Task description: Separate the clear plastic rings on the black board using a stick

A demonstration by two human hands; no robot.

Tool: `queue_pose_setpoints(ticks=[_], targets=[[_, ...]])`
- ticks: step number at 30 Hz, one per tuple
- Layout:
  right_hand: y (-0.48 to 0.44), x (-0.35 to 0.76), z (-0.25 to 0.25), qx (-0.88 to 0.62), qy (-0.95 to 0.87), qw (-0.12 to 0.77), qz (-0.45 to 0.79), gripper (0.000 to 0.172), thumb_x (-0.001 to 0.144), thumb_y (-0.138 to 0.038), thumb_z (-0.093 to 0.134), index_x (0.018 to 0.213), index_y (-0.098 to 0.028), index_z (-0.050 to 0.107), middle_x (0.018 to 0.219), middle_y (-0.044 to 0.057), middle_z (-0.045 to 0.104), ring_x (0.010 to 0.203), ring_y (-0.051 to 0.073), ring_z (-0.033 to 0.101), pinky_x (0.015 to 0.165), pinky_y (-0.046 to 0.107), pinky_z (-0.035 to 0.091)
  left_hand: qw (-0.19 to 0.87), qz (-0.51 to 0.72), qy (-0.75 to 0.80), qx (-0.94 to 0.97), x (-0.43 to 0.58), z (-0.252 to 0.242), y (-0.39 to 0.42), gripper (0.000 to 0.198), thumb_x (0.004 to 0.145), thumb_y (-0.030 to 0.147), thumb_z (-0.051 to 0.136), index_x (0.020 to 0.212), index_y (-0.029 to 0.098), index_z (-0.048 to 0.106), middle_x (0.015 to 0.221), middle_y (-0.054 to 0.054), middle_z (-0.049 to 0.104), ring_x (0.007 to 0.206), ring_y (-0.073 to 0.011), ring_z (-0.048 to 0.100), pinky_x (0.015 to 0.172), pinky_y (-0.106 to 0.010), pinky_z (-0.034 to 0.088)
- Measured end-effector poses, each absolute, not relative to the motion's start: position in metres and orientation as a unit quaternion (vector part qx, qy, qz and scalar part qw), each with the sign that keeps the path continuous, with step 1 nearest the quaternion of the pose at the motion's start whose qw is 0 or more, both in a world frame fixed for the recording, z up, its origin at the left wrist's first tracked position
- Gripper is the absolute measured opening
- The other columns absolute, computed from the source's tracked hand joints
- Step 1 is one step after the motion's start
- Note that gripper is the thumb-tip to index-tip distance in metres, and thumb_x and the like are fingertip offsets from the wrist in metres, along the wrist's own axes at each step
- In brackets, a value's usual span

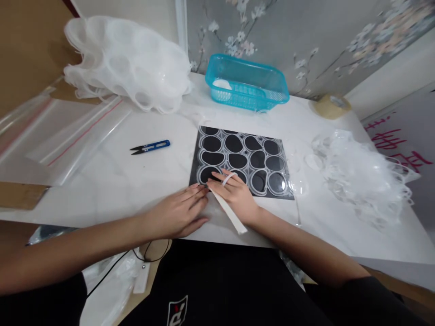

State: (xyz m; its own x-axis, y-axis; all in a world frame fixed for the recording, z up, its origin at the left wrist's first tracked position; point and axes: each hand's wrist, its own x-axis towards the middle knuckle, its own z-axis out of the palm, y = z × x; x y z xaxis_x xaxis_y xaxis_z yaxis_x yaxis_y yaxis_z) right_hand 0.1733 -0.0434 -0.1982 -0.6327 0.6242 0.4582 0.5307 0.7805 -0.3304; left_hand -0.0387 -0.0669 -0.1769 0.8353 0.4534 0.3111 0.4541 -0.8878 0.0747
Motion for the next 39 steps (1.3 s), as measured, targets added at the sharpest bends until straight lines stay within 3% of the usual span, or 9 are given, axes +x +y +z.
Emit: queue_pose_setpoints(ticks=[4, 10, 12, 14, 17, 20, 28, 35, 39], targets=[[-0.011, 0.189, -0.185, -0.465, -0.816, 0.339, 0.048, 0.027, 0.089, -0.014, 0.043, 0.098, -0.018, 0.068, 0.101, 0.009, 0.073, 0.094, 0.022, 0.067, 0.101, 0.045, 0.041, 0.004, -0.162, -0.242, -0.956, -0.039, -0.174, -0.066, 0.038, 0.092, 0.036, 0.047, 0.108, 0.003, 0.059, 0.116, -0.021, 0.063, 0.111, -0.0295, 0.060, 0.100, -0.040, 0.047], [0.008, 0.249, -0.156, -0.666, -0.561, 0.489, 0.058, 0.027, 0.090, -0.035, 0.050, 0.091, -0.017, 0.070, 0.083, 0.008, 0.072, 0.077, 0.022, 0.066, 0.080, 0.041, 0.052, 0.014, -0.167, -0.245, -0.955, -0.042, -0.175, -0.067, 0.037, 0.093, 0.038, 0.048, 0.108, 0.006, 0.058, 0.117, -0.019, 0.064, 0.114, -0.0265, 0.059, 0.102, -0.038, 0.046], [-0.002, 0.264, -0.152, -0.645, -0.471, 0.579, 0.165, 0.017, 0.085, -0.033, 0.059, 0.085, -0.020, 0.070, 0.079, 0.002, 0.071, 0.077, 0.019, 0.067, 0.083, 0.038, 0.053, 0.022, -0.173, -0.244, -0.954, -0.044, -0.176, -0.066, 0.035, 0.093, 0.038, 0.049, 0.107, 0.007, 0.058, 0.117, -0.018, 0.064, 0.114, -0.0256, 0.059, 0.102, -0.037, 0.046], [-0.016, 0.271, -0.151, -0.572, -0.351, 0.651, 0.354, 0.007, 0.080, -0.027, 0.065, 0.076, -0.023, 0.069, 0.077, -0.002, 0.071, 0.082, 0.015, 0.068, 0.090, 0.032, 0.052, 0.028, -0.184, -0.233, -0.955, -0.044, -0.177, -0.064, 0.033, 0.092, 0.036, 0.052, 0.106, 0.007, 0.059, 0.116, -0.017, 0.065, 0.112, -0.0251, 0.060, 0.102, -0.037, 0.047], [-0.036, 0.270, -0.152, -0.457, -0.211, 0.623, 0.599, 0.008, 0.081, -0.022, 0.062, 0.075, -0.023, 0.067, 0.077, -0.004, 0.072, 0.083, 0.011, 0.069, 0.089, 0.026, 0.053, 0.005, -0.206, -0.226, -0.952, -0.040, -0.175, -0.059, 0.029, 0.091, 0.033, 0.054, 0.108, 0.010, 0.059, 0.114, -0.013, 0.067, 0.111, -0.0237, 0.061, 0.102, -0.037, 0.047], [-0.051, 0.260, -0.150, -0.385, -0.198, 0.582, 0.689, 0.009, 0.085, -0.025, 0.058, 0.081, -0.025, 0.066, 0.076, -0.005, 0.073, 0.079, 0.011, 0.071, 0.089, 0.029, 0.054, -0.096, -0.231, -0.248, -0.936, -0.028, -0.163, -0.053, 0.026, 0.090, 0.031, 0.056, 0.110, 0.015, 0.059, 0.116, -0.008, 0.066, 0.114, -0.0215, 0.059, 0.104, -0.038, 0.046], [-0.073, 0.227, -0.129, -0.335, -0.208, 0.520, 0.758, 0.010, 0.080, -0.032, 0.061, 0.077, -0.022, 0.061, 0.071, -0.001, 0.069, 0.066, 0.016, 0.069, 0.085, 0.038, 0.056, -0.549, -0.284, -0.333, -0.711, 0.034, -0.109, -0.034, 0.035, 0.089, 0.035, 0.058, 0.122, 0.021, 0.056, 0.122, -0.008, 0.063, 0.113, -0.0207, 0.060, 0.094, -0.035, 0.051], [-0.079, 0.228, -0.121, -0.287, -0.309, 0.484, 0.766, 0.015, 0.086, -0.035, 0.048, 0.081, -0.023, 0.054, 0.070, -0.001, 0.066, 0.060, 0.014, 0.067, 0.076, 0.035, 0.056, -0.620, -0.306, -0.341, -0.637, 0.051, -0.098, -0.031, 0.014, 0.085, 0.030, 0.065, 0.085, 0.016, 0.068, 0.079, -0.001, 0.069, 0.075, -0.0120, 0.063, 0.070, -0.023, 0.050], [-0.083, 0.231, -0.116, -0.308, -0.346, 0.488, 0.739, 0.016, 0.087, -0.036, 0.044, 0.079, -0.023, 0.050, 0.068, -0.001, 0.064, 0.056, 0.014, 0.065, 0.071, 0.034, 0.056, -0.668, -0.333, -0.338, -0.573, 0.048, -0.094, -0.030, 0.012, 0.083, 0.025, 0.066, 0.077, 0.015, 0.067, 0.072, -0.001, 0.066, 0.070, -0.0104, 0.060, 0.068, -0.022, 0.048]])
